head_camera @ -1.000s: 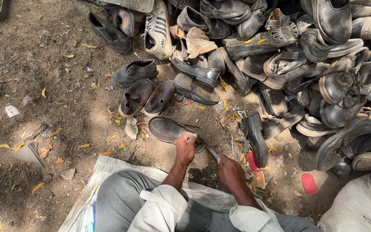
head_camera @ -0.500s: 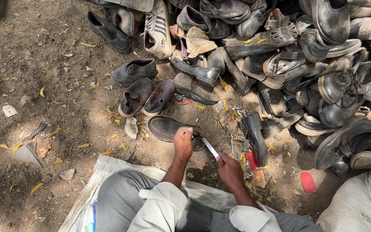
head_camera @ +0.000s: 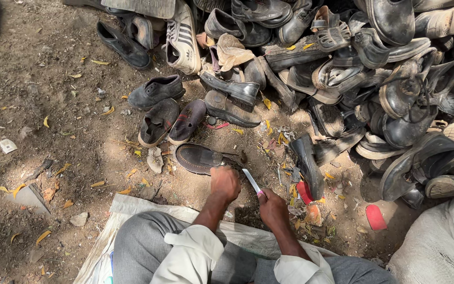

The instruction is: The person cleans and repairs multiple pairs of shoes by hand using a small brush to remove debris and a sharp tool to trim material, handling several shoes from a large pile one by one.

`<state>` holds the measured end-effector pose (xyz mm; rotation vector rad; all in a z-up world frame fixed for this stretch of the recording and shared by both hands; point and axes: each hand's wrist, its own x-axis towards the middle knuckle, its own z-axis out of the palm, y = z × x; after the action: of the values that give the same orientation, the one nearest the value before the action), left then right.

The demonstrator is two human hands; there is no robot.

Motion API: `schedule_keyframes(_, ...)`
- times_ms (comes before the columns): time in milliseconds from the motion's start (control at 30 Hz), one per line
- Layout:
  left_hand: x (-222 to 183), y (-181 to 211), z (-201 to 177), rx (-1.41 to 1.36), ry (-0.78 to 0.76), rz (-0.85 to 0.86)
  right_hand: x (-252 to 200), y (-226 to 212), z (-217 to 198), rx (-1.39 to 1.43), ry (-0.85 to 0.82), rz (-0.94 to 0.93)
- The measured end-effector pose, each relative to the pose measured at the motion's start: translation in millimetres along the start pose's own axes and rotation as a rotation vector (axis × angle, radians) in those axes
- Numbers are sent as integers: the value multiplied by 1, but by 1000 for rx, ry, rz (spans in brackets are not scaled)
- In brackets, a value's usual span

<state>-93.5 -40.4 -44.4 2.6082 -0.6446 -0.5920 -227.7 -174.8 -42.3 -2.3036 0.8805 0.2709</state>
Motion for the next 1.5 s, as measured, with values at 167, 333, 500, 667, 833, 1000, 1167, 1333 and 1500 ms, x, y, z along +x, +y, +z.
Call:
schedule_keyframes(167,22,-31,34,-145,105,103,10,4,16,-71,36,-160)
schedule_keyframes(333,29,-43,50,-322,155,157,26,-6,27,-148,-5,-190)
schedule_keyframes(500,20,-38,52,-429,199,116,25,6,38,-23,-109,-147)
schedule_keyframes(667,25,-34,47,-386,241,129,4,19,39,-3,-76,-157)
schedule_keyframes(833,26,-37,44,-426,181,121,25,-10,47,242,-191,-61)
schedule_keyframes(1000,23,-33,34,-625,351,76,0,-7,55,310,-181,-78)
schedule_keyframes(1167,29,-40,30,-882,363,29,-2,-25,54,607,-289,176)
schedule_keyframes(1333,37,-57,49,-1005,429,41,15,-31,83,577,-232,117)
schedule_keyframes(1500,59,-77,71,-1726,463,-28,-2,3,115,281,-36,-397)
